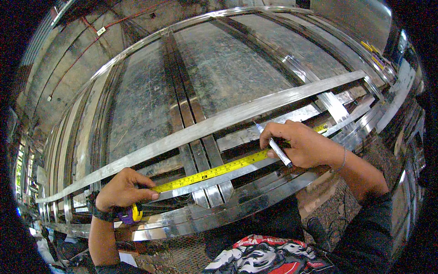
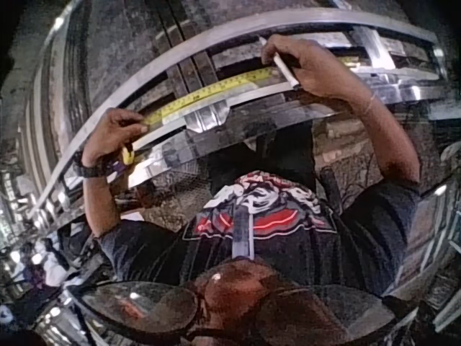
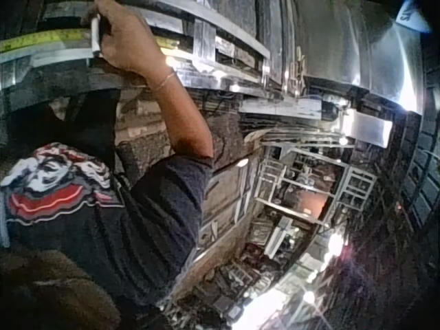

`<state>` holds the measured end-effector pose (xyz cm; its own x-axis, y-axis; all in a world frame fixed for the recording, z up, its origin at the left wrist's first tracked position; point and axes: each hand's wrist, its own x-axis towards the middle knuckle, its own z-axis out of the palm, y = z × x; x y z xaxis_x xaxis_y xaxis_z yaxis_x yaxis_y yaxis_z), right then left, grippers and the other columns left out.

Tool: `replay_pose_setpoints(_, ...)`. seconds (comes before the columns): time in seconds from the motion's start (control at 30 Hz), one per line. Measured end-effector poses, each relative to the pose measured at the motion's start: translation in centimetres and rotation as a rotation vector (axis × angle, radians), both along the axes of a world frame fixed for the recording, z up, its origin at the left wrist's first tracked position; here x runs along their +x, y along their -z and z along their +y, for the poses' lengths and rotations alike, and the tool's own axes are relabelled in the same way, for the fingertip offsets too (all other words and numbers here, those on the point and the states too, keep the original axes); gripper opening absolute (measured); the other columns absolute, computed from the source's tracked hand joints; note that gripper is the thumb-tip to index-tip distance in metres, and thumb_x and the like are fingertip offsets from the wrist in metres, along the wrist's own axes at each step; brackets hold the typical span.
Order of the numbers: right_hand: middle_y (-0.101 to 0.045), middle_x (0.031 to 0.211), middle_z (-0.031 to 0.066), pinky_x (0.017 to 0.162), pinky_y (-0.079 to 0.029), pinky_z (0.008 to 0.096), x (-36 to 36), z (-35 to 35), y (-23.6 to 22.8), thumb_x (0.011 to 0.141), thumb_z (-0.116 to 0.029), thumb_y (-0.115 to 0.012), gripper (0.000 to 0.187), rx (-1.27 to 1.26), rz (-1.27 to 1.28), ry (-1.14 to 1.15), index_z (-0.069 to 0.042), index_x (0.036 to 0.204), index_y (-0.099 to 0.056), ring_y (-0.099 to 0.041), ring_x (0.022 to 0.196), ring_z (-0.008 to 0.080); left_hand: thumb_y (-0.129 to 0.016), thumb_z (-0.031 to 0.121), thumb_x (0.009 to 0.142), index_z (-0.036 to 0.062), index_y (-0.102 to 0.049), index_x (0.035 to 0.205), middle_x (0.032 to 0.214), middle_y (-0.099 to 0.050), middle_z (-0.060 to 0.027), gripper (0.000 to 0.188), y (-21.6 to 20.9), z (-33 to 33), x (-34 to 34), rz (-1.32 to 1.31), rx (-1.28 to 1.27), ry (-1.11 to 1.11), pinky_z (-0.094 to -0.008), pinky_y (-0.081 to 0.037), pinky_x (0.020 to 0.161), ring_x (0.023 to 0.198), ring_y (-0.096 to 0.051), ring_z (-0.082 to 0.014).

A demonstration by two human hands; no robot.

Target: The person measures a curved metal frame with a tape measure and marks points along its length with a marker. The person repeatedly repositions the tape measure and makes marks at measured intervals on the metal surface.

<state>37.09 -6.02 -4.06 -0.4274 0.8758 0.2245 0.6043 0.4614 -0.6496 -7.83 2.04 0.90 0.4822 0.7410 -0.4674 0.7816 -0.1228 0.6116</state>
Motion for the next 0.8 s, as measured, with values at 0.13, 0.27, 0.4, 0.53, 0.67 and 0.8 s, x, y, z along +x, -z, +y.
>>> replay_pose_setpoints(0.13,-0.075,0.099,0.0197,0.083,-0.055,0.0539,-0.02,-0.04,-0.2,0.083,0.011,-0.056,0.039,-0.014,-0.008,0.006,-0.01,0.116,-0.062,-0.072,0.098,0.0471,-0.09,0.022,0.088,-0.0011,-0.083,0.102,0.08,-0.078,-0.0023,0.028,-0.14,0.01,0.12,0.024,0.019,0.013,-0.0261,-0.051,0.067,0.073,-0.064,-0.0062)
replay_pose_setpoints(0.27,-0.075,0.099,0.0191,0.082,-0.056,0.053,0.04,0.03,0.03,0.084,0.01,-0.057,0.038,0.006,-0.004,0.008,-0.01,0.115,-0.062,-0.072,0.099,0.0465,-0.089,0.021,0.088,-0.0009,-0.083,0.104,0.08,-0.079,-0.0034,0.028,-0.14,0.14,0.14,0.057,0.055,0.058,-0.0266,-0.052,0.068,0.073,-0.064,-0.0061)
replay_pose_setpoints(0.4,-0.075,0.098,0.0186,0.082,-0.056,0.0524,0.01,-0.04,0.05,0.084,0.01,-0.058,0.038,0.0,-0.001,0.007,-0.01,0.116,-0.063,-0.072,0.098,0.0462,-0.088,0.021,0.09,-0.0002,-0.083,0.103,0.08,-0.079,-0.0038,0.025,0.06,0.12,-0.02,-0.001,0.012,0.053,-0.0274,-0.053,0.068,0.073,-0.065,-0.0065)
replay_pose_setpoints(0.53,-0.075,0.099,0.0182,0.082,-0.056,0.0518,0.1,0.04,0.22,0.083,0.009,-0.059,0.039,-0.018,-0.002,0.017,-0.011,0.116,-0.064,-0.072,0.099,0.0459,-0.087,0.021,0.091,0.0,-0.083,0.103,0.08,-0.079,-0.0052,0.025,0.14,0.25,-0.11,0.003,0.019,0.079,-0.0279,-0.053,0.068,0.073,-0.065,-0.0071)
replay_pose_setpoints(0.67,-0.075,0.1,0.0181,0.084,-0.056,0.0502,0.07,0.07,0.21,0.081,0.009,-0.062,0.04,0.047,-0.007,0.0,-0.009,0.116,-0.064,-0.072,0.1,0.0456,-0.086,0.022,0.091,-0.0003,-0.083,0.103,0.081,-0.079,-0.0069,0.026,-0.14,0.05,-0.02,0.014,0.041,0.089,-0.0286,-0.054,0.069,0.074,-0.066,-0.0081)
replay_pose_setpoints(0.8,-0.075,0.103,0.0181,0.085,-0.056,0.0488,0.03,-0.24,-0.27,0.079,0.008,-0.064,0.04,0.069,-0.045,0.022,-0.007,0.116,-0.064,-0.072,0.103,0.0452,-0.086,0.022,0.091,0.0,-0.083,0.103,0.082,-0.079,-0.0077,0.026,-0.28,0.12,0.3,0.058,0.074,0.103,-0.0296,-0.055,0.07,0.074,-0.067,-0.0096)
